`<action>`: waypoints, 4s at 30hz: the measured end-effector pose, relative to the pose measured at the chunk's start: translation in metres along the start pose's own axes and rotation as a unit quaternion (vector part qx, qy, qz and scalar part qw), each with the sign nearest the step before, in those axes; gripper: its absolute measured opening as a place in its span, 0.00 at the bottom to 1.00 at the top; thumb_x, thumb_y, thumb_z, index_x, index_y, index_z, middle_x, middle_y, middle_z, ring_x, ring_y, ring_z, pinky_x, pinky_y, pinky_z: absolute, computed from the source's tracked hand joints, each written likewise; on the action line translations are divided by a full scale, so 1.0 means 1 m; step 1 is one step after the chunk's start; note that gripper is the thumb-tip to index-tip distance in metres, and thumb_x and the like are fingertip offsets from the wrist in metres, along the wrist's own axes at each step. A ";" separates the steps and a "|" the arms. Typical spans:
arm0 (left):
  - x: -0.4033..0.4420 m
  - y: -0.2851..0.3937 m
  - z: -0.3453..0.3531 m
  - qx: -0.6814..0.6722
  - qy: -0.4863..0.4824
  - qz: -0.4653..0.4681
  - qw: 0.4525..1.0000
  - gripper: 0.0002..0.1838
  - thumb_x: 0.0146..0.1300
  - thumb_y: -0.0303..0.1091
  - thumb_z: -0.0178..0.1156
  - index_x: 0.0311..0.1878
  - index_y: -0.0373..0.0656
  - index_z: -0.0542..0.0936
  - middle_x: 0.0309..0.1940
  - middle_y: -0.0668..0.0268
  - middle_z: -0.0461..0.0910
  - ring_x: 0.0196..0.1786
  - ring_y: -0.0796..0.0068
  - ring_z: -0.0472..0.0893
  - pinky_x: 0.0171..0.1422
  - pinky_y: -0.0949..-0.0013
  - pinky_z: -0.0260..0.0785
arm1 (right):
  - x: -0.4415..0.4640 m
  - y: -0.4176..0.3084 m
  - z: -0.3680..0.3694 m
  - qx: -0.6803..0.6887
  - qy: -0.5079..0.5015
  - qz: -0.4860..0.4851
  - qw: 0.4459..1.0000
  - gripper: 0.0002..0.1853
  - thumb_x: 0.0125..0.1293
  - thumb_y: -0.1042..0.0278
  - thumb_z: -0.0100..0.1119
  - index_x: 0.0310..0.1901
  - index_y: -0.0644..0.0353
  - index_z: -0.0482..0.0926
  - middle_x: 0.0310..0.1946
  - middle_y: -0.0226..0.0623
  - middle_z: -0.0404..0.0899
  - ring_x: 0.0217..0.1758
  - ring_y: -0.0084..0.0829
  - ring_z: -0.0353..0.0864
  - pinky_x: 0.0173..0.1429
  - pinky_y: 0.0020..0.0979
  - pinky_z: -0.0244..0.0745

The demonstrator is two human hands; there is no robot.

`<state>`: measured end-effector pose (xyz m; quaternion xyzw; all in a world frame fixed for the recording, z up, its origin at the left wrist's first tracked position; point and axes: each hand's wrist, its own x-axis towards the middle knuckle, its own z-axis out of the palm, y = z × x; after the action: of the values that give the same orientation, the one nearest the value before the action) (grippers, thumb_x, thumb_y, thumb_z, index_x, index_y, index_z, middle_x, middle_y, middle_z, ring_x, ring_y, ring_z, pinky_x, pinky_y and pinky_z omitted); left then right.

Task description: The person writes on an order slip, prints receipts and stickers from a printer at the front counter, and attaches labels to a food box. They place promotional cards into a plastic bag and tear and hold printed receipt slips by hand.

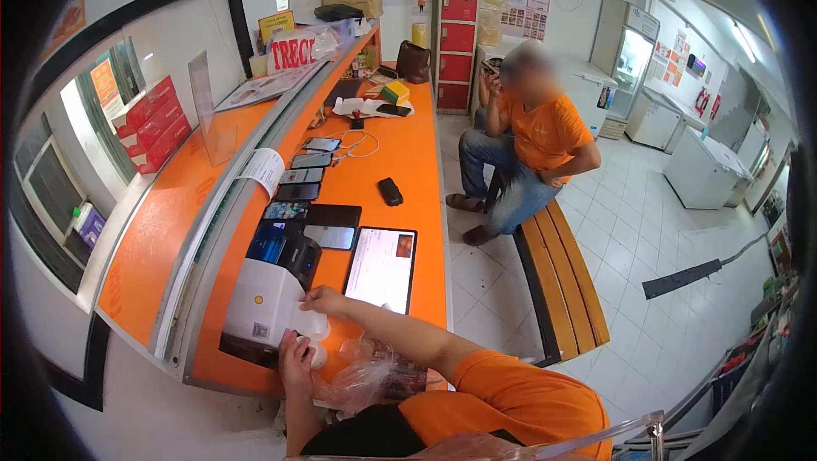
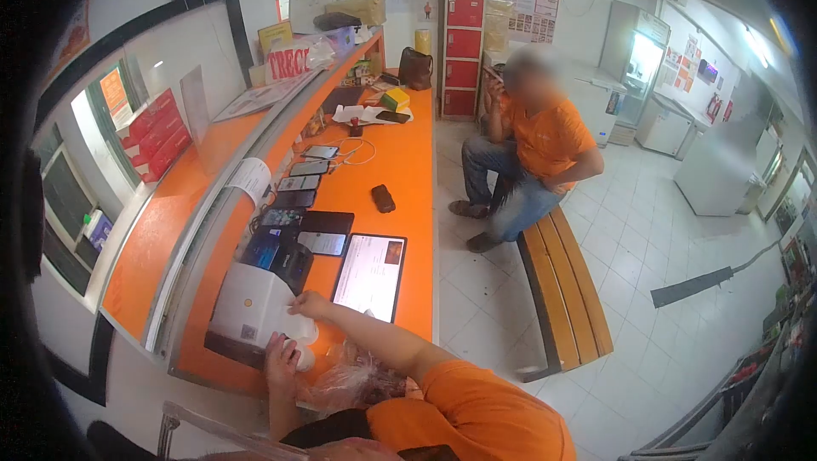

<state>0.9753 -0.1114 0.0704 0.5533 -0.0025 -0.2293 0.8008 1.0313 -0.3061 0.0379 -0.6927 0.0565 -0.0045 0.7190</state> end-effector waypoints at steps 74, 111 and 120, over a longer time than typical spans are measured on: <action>0.050 0.020 0.007 -0.319 0.321 -0.006 0.891 0.20 0.65 0.39 0.38 0.54 0.43 0.71 0.57 0.63 0.71 0.60 0.67 0.70 0.63 0.65 0.62 | 0.099 -0.031 -0.018 -0.331 -0.037 -0.155 0.930 0.12 0.48 0.69 0.56 0.36 0.60 0.80 0.27 0.43 0.80 0.30 0.36 0.82 0.32 0.34 0.77; 0.065 0.006 -0.020 -0.296 0.221 -0.034 0.928 0.25 0.65 0.48 0.29 0.63 0.56 0.64 0.66 0.72 0.59 0.70 0.69 0.55 0.70 0.55 0.37 | -0.009 -0.032 -0.032 -0.027 -0.109 0.095 0.989 0.20 0.48 0.64 0.62 0.42 0.67 0.79 0.34 0.38 0.79 0.34 0.28 0.77 0.36 0.28 0.72; 0.060 0.009 -0.006 -0.295 0.227 -0.034 0.927 0.25 0.64 0.47 0.30 0.63 0.57 0.64 0.64 0.75 0.62 0.66 0.74 0.59 0.63 0.58 0.45 | -0.023 -0.026 -0.056 -0.089 -0.123 0.105 0.983 0.19 0.48 0.59 0.65 0.36 0.68 0.79 0.31 0.38 0.78 0.31 0.28 0.76 0.33 0.27 0.71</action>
<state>1.0341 -0.1260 0.0608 0.3287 0.2659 -0.1146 0.8990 1.0050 -0.3610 0.0642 -0.7396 0.0402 0.1618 0.6521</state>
